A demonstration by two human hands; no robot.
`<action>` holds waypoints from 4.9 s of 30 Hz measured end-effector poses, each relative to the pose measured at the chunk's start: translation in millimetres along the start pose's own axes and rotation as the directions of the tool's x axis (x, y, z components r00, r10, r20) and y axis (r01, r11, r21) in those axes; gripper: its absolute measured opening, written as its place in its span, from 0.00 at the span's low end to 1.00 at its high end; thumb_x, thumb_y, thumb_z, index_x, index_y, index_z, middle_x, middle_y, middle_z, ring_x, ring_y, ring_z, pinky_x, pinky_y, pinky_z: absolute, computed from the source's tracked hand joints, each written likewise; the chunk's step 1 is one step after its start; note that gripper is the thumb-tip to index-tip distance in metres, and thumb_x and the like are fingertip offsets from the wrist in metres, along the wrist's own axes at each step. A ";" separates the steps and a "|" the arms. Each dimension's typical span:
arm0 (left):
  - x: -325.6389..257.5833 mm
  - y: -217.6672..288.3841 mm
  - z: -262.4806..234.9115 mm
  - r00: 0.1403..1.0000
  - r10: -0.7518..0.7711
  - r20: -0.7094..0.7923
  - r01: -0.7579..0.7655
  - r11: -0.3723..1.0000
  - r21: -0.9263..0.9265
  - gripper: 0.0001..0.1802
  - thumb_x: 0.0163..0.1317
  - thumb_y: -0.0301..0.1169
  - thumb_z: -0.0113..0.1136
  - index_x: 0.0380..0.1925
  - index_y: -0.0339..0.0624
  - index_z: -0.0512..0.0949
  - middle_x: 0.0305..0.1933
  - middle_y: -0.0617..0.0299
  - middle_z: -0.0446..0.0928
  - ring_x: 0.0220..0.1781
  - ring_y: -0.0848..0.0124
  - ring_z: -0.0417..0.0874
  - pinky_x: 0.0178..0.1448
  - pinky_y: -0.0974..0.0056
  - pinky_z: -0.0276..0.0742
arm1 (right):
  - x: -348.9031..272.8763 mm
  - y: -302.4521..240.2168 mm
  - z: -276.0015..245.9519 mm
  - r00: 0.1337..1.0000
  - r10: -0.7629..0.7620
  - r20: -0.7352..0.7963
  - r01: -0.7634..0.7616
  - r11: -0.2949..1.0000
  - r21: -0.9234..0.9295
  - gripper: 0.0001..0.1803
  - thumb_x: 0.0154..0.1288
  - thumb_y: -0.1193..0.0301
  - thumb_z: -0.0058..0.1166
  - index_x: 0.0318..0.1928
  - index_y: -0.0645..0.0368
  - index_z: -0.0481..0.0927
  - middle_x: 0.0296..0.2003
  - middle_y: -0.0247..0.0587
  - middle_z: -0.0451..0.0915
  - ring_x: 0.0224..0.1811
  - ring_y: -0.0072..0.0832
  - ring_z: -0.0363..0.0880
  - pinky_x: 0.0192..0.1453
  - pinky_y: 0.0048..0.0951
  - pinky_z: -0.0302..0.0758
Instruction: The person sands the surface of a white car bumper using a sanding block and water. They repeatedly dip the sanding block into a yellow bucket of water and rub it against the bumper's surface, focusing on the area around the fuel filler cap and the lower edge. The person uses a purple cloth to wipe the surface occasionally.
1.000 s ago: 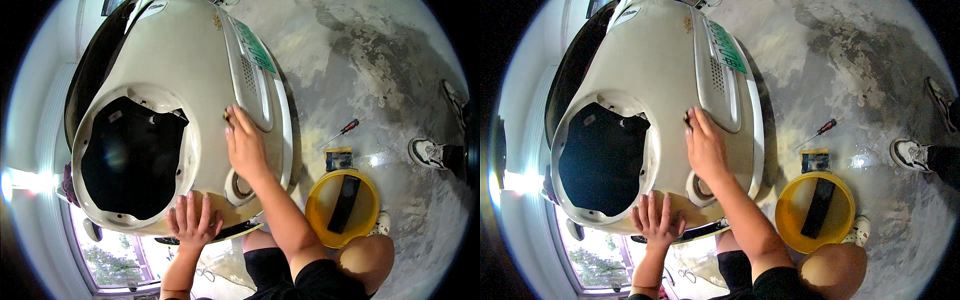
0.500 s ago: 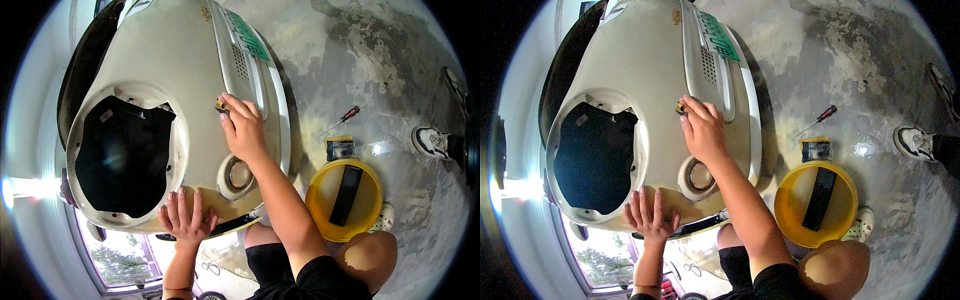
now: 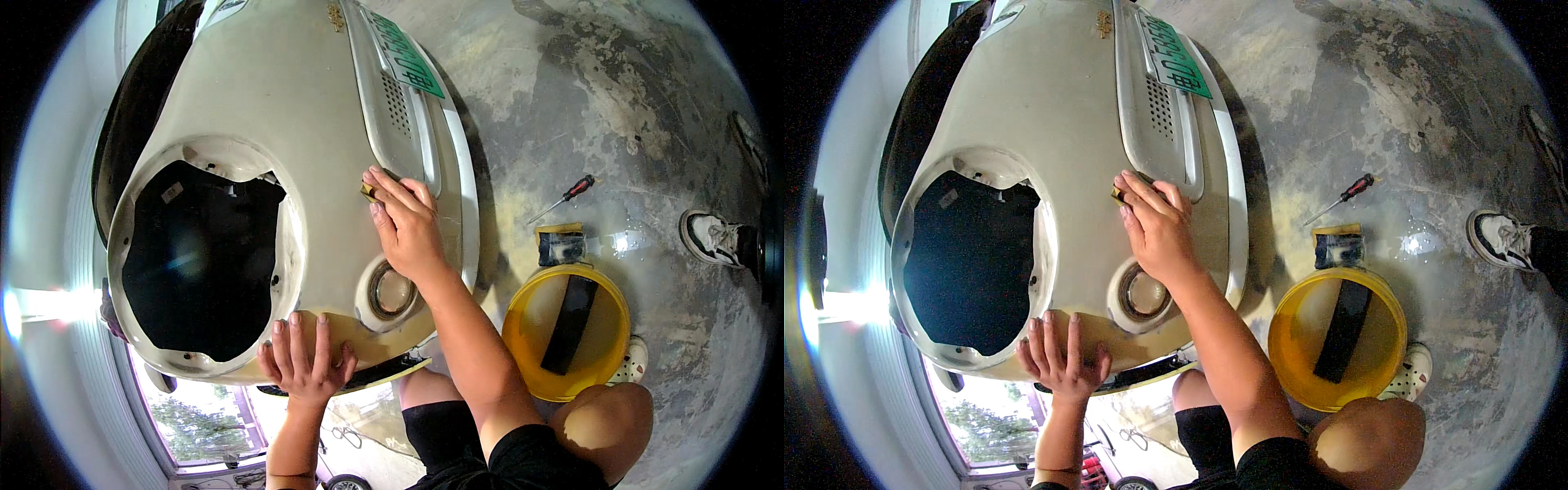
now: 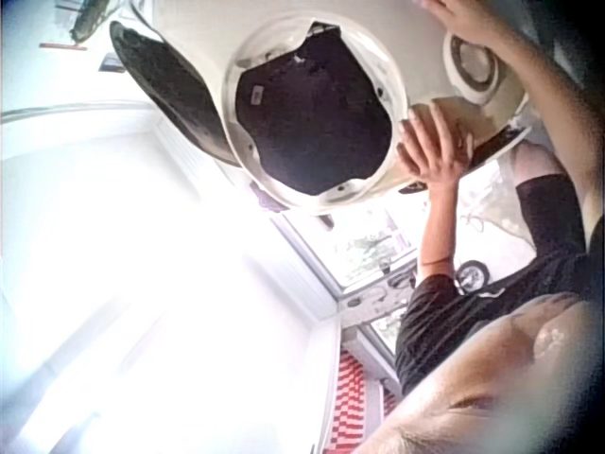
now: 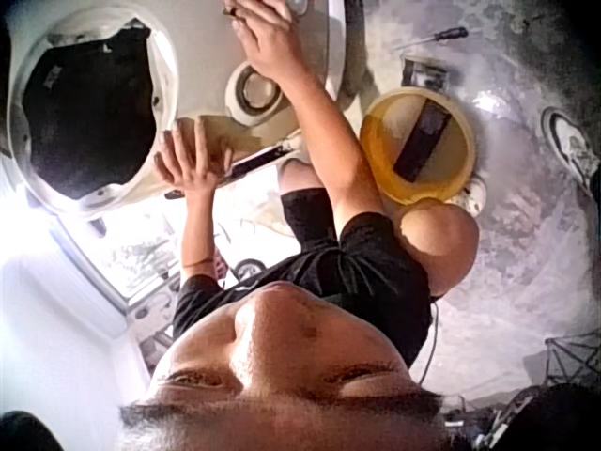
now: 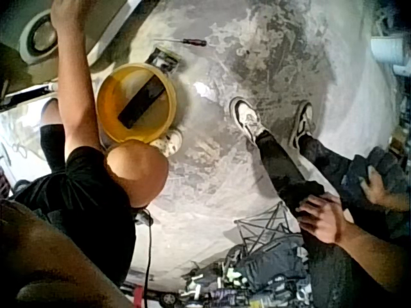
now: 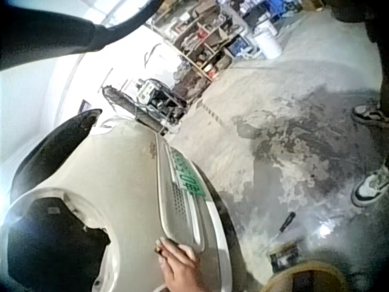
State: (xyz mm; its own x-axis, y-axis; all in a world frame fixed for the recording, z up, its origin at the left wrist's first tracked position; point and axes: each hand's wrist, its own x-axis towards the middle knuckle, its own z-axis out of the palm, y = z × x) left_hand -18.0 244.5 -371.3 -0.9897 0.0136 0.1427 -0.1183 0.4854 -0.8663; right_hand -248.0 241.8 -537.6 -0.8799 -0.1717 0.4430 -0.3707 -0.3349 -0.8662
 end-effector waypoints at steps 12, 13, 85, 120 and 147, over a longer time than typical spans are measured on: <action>-0.9 0.2 -3.1 1.000 -0.003 0.021 0.003 1.000 0.000 0.32 0.69 0.58 0.50 0.64 0.54 0.82 0.71 0.48 0.76 0.78 0.47 0.68 0.83 0.39 0.46 | -21.8 -5.6 -20.7 0.994 0.088 0.071 -0.080 0.992 -0.102 0.23 0.77 0.67 0.52 0.68 0.55 0.79 0.68 0.40 0.79 0.56 0.46 0.74 0.67 0.44 0.70; -0.4 1.0 -3.8 1.000 0.002 0.027 -0.002 1.000 -0.004 0.32 0.69 0.58 0.51 0.65 0.54 0.82 0.72 0.48 0.76 0.78 0.47 0.68 0.83 0.39 0.46 | -20.7 -1.9 -20.2 0.995 0.066 0.075 -0.060 0.995 -0.077 0.23 0.77 0.67 0.52 0.68 0.56 0.78 0.68 0.40 0.78 0.56 0.46 0.74 0.67 0.43 0.70; 3.0 3.2 -3.0 0.996 -0.085 -0.032 0.083 0.995 -0.050 0.34 0.59 0.50 0.63 0.67 0.58 0.80 0.75 0.52 0.73 0.79 0.51 0.69 0.85 0.43 0.47 | -86.4 32.1 -6.6 0.996 0.088 -0.024 -0.089 0.995 -0.047 0.21 0.78 0.70 0.50 0.68 0.54 0.79 0.69 0.42 0.78 0.59 0.45 0.78 0.71 0.40 0.67; 4.4 3.4 -3.6 0.992 -0.098 -0.073 0.086 0.985 -0.150 0.32 0.61 0.49 0.63 0.67 0.57 0.79 0.76 0.56 0.73 0.79 0.55 0.69 0.84 0.44 0.48 | -100.7 -9.6 -46.5 0.998 0.054 0.014 -0.051 0.988 -0.145 0.19 0.73 0.70 0.58 0.62 0.53 0.85 0.57 0.39 0.83 0.59 0.44 0.79 0.66 0.43 0.73; -1.9 5.0 -0.3 0.991 -0.125 -0.054 0.111 0.971 -0.211 0.35 0.57 0.45 0.67 0.68 0.57 0.79 0.77 0.56 0.71 0.81 0.55 0.67 0.86 0.44 0.46 | -64.5 -45.3 -27.8 0.917 -0.388 0.088 0.393 0.919 -0.036 0.13 0.61 0.83 0.55 0.43 0.59 0.87 0.44 0.44 0.86 0.52 0.47 0.83 0.60 0.45 0.78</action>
State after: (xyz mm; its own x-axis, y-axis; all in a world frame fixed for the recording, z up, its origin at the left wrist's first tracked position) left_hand -16.7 247.2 -375.8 -0.9614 0.0002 0.2752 -0.2073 0.6574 -0.7245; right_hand -182.7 293.8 -533.4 -0.6369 -0.1093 0.7631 -0.6969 -0.3415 -0.6306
